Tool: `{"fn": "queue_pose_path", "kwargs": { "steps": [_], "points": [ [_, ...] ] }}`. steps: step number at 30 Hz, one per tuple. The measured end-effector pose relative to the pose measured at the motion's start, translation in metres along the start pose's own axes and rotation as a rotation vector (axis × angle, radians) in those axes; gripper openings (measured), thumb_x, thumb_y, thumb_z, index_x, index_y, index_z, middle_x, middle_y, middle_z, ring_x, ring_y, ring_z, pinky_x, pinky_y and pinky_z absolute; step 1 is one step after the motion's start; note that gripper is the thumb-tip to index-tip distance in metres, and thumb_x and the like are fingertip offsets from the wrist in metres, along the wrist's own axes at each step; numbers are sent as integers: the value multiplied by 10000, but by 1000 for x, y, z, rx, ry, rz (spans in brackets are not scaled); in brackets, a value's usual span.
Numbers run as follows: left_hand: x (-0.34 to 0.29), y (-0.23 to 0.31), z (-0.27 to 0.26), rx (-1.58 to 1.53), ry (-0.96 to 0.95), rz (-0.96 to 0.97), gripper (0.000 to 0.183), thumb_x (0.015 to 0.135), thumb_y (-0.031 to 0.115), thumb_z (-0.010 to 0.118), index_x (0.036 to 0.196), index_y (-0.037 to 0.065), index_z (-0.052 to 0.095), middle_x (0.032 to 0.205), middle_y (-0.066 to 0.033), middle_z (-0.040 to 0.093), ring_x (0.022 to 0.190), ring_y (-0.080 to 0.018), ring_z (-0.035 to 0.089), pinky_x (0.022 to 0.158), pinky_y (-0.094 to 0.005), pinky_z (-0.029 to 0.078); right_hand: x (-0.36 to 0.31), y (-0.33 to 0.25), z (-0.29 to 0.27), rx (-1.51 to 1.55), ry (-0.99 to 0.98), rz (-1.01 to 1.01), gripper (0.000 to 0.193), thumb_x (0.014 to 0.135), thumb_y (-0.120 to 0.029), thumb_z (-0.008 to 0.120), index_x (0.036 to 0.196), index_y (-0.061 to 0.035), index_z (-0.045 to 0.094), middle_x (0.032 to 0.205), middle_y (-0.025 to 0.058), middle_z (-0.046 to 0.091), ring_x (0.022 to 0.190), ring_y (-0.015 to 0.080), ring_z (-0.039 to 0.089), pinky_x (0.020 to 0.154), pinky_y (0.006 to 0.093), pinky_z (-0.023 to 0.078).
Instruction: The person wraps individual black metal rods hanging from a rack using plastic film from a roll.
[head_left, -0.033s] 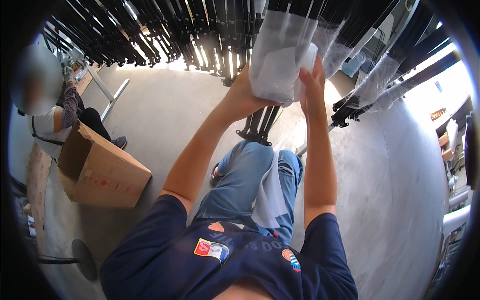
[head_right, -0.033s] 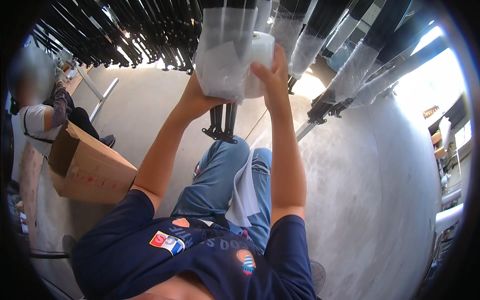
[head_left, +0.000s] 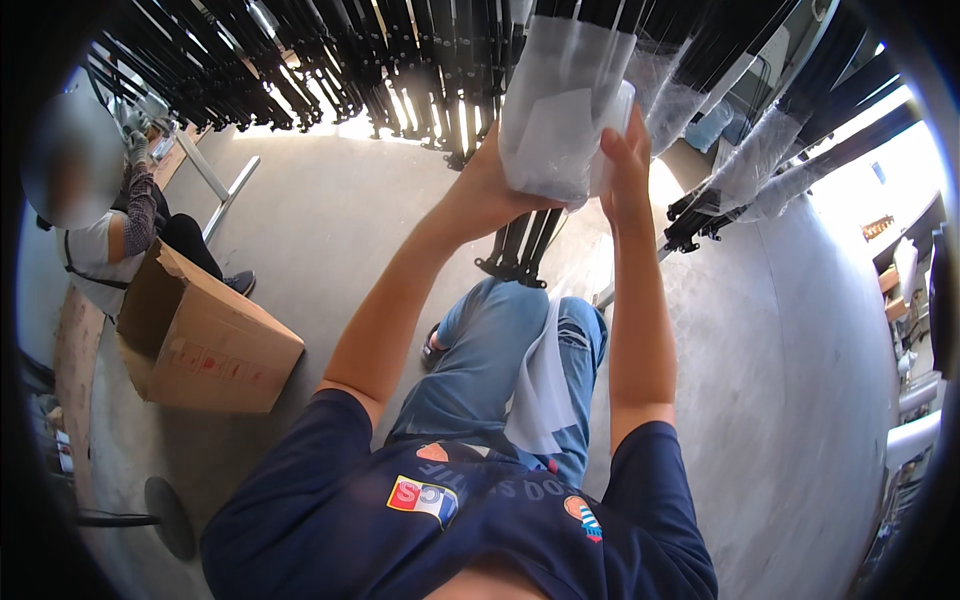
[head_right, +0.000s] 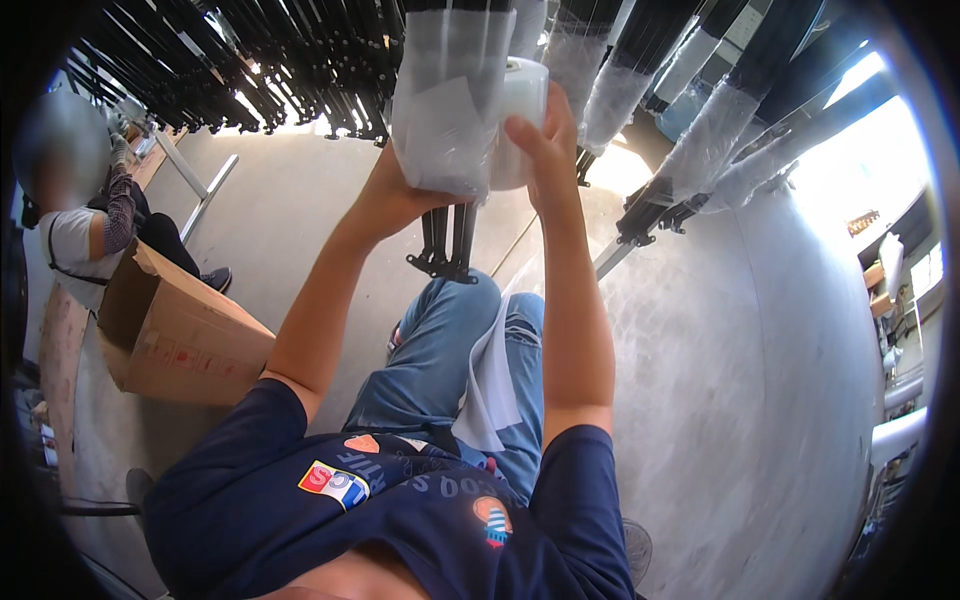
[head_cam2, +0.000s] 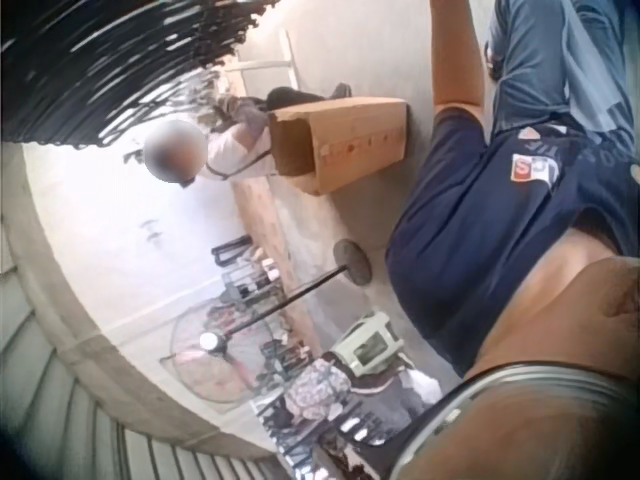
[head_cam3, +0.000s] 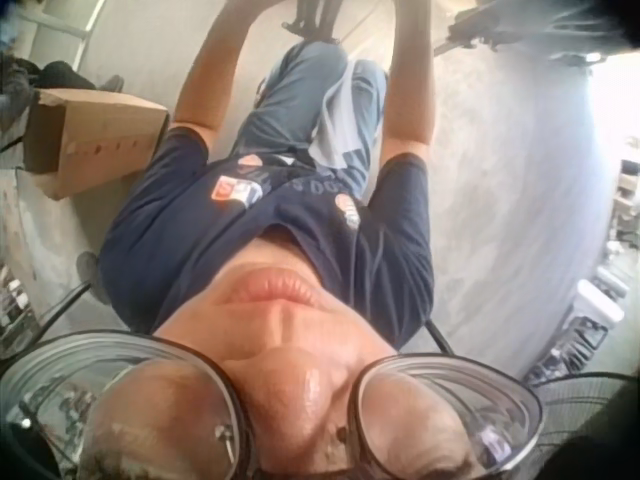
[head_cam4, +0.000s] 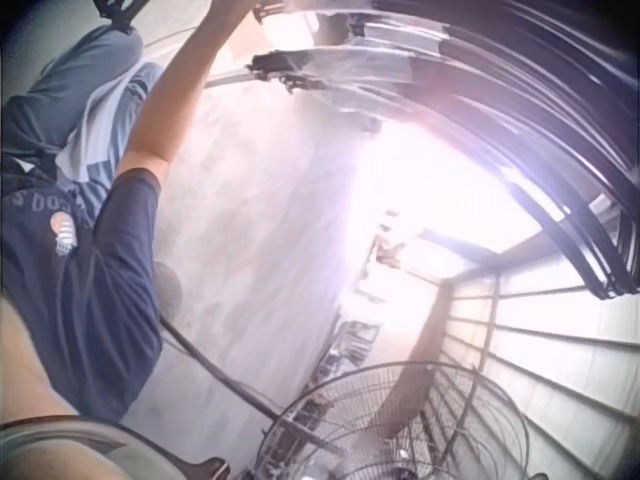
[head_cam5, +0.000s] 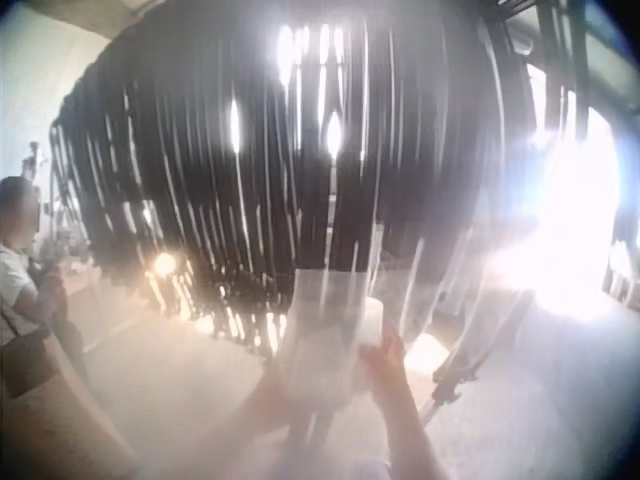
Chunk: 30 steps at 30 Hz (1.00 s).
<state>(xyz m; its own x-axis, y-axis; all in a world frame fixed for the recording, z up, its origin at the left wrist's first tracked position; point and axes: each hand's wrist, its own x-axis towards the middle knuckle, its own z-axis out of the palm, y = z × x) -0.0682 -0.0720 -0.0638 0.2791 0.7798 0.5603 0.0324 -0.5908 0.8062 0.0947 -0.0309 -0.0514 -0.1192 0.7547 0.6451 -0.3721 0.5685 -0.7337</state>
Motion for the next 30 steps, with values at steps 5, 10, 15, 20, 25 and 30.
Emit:
{"fn": "queue_pose_path", "kwargs": {
  "steps": [5,10,15,20,25,30],
  "points": [
    [-17,11,-23,-299,-277,-68,746,708,16,609,1306,43,164,1205,-125,377,1134,-191,367,928,-315,322,13,19,1,269,38,-107,585,681,-289,603,1135,14,395,1001,117,518,921,207,520,812,315,417],
    [-7,30,-37,145,-387,-37,676,741,-2,576,1305,80,212,1237,-103,356,1114,-197,402,894,-319,375,15,24,12,434,22,-86,519,732,-262,549,1150,-16,366,1031,118,499,927,213,521,795,328,440],
    [-15,20,-13,167,-35,65,682,718,-6,616,1285,73,245,1161,-93,442,1005,-195,489,845,-339,418,3,8,26,630,-85,148,463,787,-279,494,1157,-31,369,1026,110,501,933,209,524,782,336,456],
    [-16,18,6,159,155,112,591,697,-31,617,1213,53,342,1055,-87,528,895,-189,564,785,-334,456,25,75,-21,569,-60,228,471,815,-320,459,1172,-28,367,1022,113,511,895,206,545,741,317,475],
    [-19,1,-32,-365,-86,8,414,748,81,594,1114,-6,421,1067,-123,517,854,-194,581,751,-309,466,22,79,-14,756,42,276,497,807,-343,474,1166,-14,371,1008,116,520,878,200,549,733,306,474],
    [20,-23,-16,-39,369,-12,676,644,406,701,1103,-16,438,1017,-130,539,987,-196,510,843,-316,388,23,71,-2,674,15,238,508,792,-347,500,1150,-6,385,996,117,525,873,193,546,734,302,467]
  ]
}}
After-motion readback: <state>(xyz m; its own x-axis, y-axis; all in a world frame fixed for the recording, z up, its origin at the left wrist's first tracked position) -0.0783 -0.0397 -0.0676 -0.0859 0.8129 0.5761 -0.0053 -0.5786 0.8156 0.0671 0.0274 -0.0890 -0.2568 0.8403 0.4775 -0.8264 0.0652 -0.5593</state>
